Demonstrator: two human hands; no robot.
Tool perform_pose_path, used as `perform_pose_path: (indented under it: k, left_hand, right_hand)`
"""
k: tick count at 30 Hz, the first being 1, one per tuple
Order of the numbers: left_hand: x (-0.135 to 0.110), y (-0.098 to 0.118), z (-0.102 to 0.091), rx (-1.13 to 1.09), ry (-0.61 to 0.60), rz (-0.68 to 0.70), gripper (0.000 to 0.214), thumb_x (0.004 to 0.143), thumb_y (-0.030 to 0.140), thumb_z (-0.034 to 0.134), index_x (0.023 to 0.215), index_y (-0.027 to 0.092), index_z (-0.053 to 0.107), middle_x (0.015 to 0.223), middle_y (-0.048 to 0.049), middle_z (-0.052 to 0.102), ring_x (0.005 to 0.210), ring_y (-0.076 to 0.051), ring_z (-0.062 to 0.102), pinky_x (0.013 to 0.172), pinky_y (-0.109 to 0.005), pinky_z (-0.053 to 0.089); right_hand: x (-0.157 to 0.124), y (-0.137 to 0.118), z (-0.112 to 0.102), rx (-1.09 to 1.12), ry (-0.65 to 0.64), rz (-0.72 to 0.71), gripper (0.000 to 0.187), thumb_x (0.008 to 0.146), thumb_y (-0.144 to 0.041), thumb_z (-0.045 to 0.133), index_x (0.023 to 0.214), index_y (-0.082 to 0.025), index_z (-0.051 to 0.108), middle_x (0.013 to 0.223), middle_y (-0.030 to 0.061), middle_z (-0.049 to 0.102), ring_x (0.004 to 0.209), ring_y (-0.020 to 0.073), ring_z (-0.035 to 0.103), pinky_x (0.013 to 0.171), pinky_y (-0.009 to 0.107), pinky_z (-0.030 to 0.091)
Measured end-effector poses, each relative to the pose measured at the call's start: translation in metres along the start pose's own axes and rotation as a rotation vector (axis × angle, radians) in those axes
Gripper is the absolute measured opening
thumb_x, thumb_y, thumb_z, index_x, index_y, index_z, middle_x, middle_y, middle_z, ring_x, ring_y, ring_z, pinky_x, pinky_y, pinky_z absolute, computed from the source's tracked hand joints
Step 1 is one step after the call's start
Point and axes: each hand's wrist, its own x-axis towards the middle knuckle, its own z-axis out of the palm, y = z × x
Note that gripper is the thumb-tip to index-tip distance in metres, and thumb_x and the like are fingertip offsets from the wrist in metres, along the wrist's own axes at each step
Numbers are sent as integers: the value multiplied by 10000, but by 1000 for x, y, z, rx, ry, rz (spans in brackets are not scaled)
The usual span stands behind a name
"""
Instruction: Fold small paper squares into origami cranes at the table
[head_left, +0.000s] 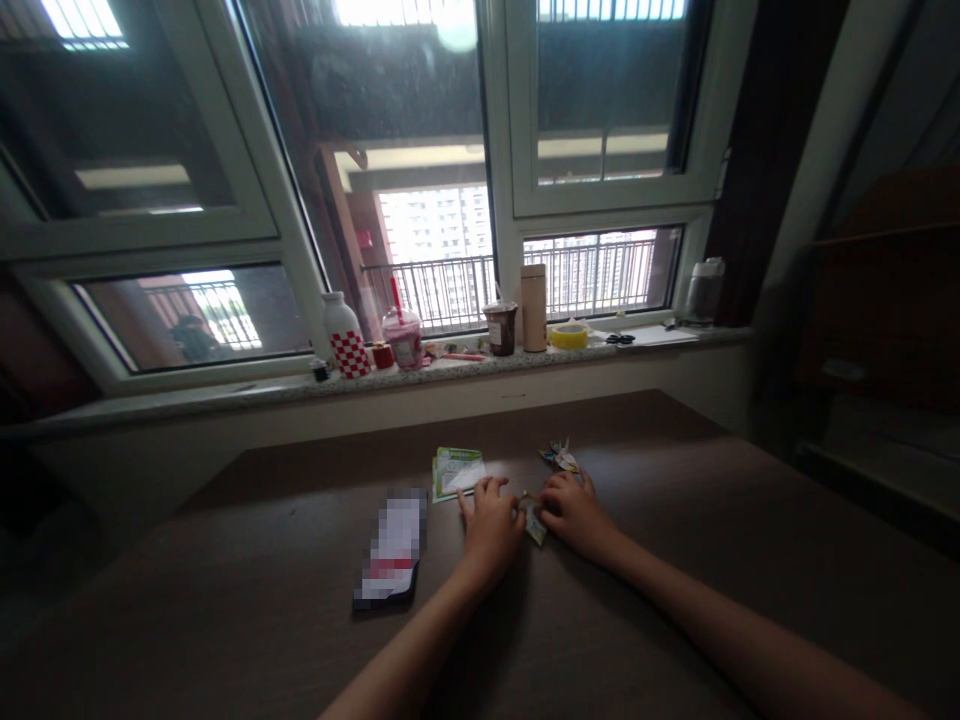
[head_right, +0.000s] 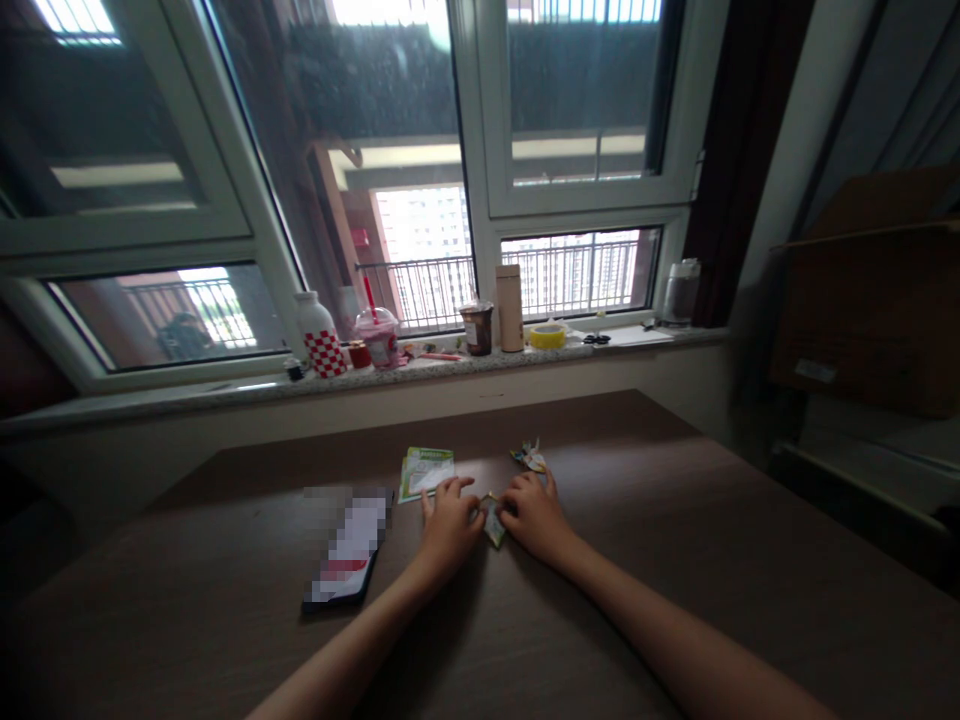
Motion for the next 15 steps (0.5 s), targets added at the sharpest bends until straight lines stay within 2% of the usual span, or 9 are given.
perform_pose_path:
  k: [7, 12, 15]
  left_hand:
    - [0, -1, 4, -9, -14, -66, 176, 848, 288, 574, 966, 277, 703, 1401, -39, 543, 1326, -293, 393, 1110, -687, 169]
    - [1, -1, 0, -27, -12, -47, 129, 817, 279, 607, 814, 281, 736, 1423, 18, 537, 1319, -307, 396, 1107, -689, 151]
    - [2, 1, -2, -30, -6, -65, 120, 798, 277, 623, 792, 284, 743, 1444, 29, 519, 1315, -299, 405, 1114, -663, 165]
  right_hand:
    - [3, -3, 4, -10, -6, 76, 117, 825, -225, 580, 835, -207, 695, 973, 57, 693, 1113, 270, 547, 1099, 565, 163]
    - [3, -6, 6, 6, -9, 113, 118, 811, -197, 574, 839, -205, 689, 961, 60, 711, 1115, 275, 550, 1088, 563, 150]
    - [3, -8, 7, 33, 12, 144, 115, 792, -187, 581, 848, -206, 679, 960, 53, 712, 1103, 264, 557, 1094, 551, 135]
